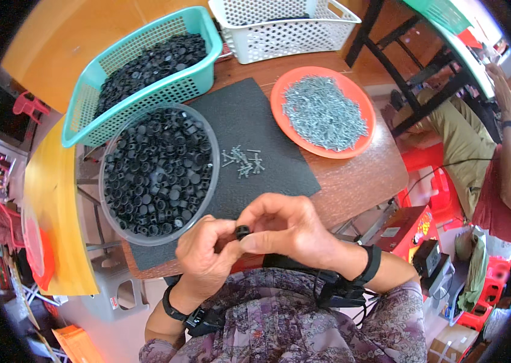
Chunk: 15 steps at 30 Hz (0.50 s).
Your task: Manually assembling small black plastic caps with metal screws.
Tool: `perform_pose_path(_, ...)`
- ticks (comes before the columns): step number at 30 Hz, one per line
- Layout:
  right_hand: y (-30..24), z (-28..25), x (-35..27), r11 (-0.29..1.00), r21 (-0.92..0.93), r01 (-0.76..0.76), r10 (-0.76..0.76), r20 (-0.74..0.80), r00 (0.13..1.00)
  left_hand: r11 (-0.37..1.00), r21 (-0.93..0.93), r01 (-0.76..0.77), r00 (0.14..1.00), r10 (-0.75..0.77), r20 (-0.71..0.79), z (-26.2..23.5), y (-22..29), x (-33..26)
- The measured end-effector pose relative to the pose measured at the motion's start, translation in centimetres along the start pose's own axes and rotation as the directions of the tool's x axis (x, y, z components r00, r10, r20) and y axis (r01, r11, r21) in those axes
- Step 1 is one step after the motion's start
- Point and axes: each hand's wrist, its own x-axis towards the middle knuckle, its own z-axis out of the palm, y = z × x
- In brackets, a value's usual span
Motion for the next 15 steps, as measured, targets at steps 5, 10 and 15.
perform_pose_path(5,-3.6,-0.9,1.8,0.982,-0.191,-0.007,-0.032,-0.205,0.978,0.998,-0.012,0.063,0.998,-0.063,0.02,-1.5,1.1,0.3)
perform_pose_path(10,-8.4,-7.0,9.9,0.681,-0.693,0.239,-0.549,-0.267,0.792,0.99,0.127,0.056,0.983,-0.032,-0.182,-4.6,-0.2,0.7)
perform_pose_path(15,-14.7,-15.6,18.3,0.07,-0.993,0.097,-0.838,-0.006,0.545,0.978,0.153,0.143,0.988,-0.132,-0.08,-5.6,-0.6,3.7)
